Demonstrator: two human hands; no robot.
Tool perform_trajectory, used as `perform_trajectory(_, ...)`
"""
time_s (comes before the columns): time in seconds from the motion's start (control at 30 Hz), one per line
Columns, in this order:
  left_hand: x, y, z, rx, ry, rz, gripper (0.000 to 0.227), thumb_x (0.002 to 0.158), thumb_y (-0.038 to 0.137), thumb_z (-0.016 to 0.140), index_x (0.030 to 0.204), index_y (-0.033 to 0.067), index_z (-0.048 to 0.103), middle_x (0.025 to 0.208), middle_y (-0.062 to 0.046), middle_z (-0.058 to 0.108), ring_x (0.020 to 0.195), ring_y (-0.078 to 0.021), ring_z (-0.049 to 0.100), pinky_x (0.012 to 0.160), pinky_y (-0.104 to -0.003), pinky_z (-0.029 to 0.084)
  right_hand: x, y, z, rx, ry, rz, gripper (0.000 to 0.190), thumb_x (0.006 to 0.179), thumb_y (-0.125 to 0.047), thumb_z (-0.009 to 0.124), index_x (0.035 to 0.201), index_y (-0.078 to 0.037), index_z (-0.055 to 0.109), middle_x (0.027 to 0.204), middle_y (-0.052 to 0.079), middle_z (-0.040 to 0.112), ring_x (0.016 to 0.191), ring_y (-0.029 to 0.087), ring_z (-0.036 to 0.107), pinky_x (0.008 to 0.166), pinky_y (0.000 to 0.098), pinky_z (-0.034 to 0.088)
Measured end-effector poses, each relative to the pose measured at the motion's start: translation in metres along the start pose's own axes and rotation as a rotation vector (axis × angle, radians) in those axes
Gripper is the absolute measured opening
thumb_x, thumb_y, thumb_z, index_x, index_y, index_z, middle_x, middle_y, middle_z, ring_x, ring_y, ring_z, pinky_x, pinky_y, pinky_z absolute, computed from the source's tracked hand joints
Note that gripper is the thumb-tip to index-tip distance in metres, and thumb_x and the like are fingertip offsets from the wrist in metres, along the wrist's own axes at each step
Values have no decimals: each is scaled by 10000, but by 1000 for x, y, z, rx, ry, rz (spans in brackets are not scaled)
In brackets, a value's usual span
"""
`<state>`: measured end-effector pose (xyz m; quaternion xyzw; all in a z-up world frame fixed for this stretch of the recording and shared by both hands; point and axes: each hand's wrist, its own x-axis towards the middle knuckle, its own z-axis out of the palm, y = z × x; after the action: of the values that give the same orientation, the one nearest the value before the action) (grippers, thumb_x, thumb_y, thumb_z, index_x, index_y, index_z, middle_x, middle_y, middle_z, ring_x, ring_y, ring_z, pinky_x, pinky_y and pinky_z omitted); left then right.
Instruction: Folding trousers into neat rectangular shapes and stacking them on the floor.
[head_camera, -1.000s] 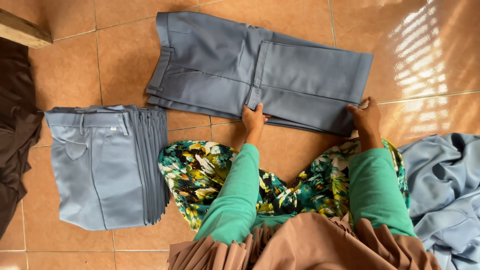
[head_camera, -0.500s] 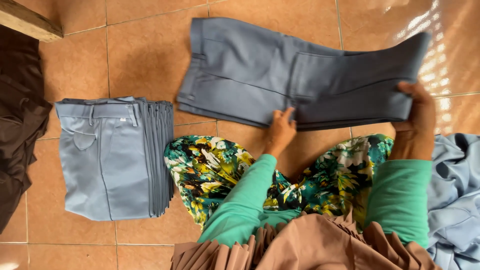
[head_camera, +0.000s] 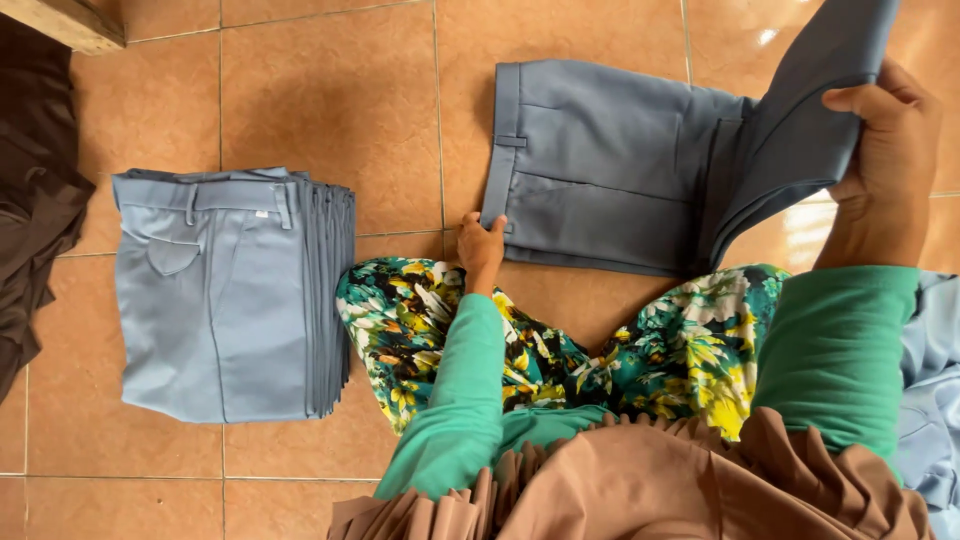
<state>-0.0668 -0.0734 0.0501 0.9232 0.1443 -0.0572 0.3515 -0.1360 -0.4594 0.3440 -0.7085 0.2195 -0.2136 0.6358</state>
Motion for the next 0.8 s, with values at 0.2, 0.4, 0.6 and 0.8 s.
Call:
perform_trajectory(0.2,-32,26,-58,-311,-23,33,294,872,176,727,1141,69,679,1075,-90,737,955,-257,704,853,-382,555,-2,5,54,-90,-136,-80,554,817,-77,622,1367,-48,691,1111,16,706,910,103,615,837,185,509)
perform_trajectory(0.4,-22,-23,-61,-293,-285,-173,552,956,252,570,1470,106,431,1396,-220,522,1247,-371,543,1039,-462,472,-41,125,176,-96,-566,37,740,847,-49,756,1526,-36,462,945,131,683,676,165,634,618,276,530)
perform_trajectory(0.6,2,-24,-37,-143,-365,-186,861,1027,678,298,1559,1,340,1542,-315,440,1449,-444,421,1215,-528,337,-120,147,183,-678,-604,59,777,956,-458,710,1601,-182,376,1149,118,603,1054,312,581,908,544,464)
perform_trajectory(0.8,-12,-36,17,17,-297,-63,920,869,564,706,1497,-22,375,1386,-294,555,1336,-435,542,1085,-532,476,-156,213,113,-1169,-582,-7,1056,791,-638,724,1658,-337,201,1677,184,203,1554,454,103,1134,800,69)
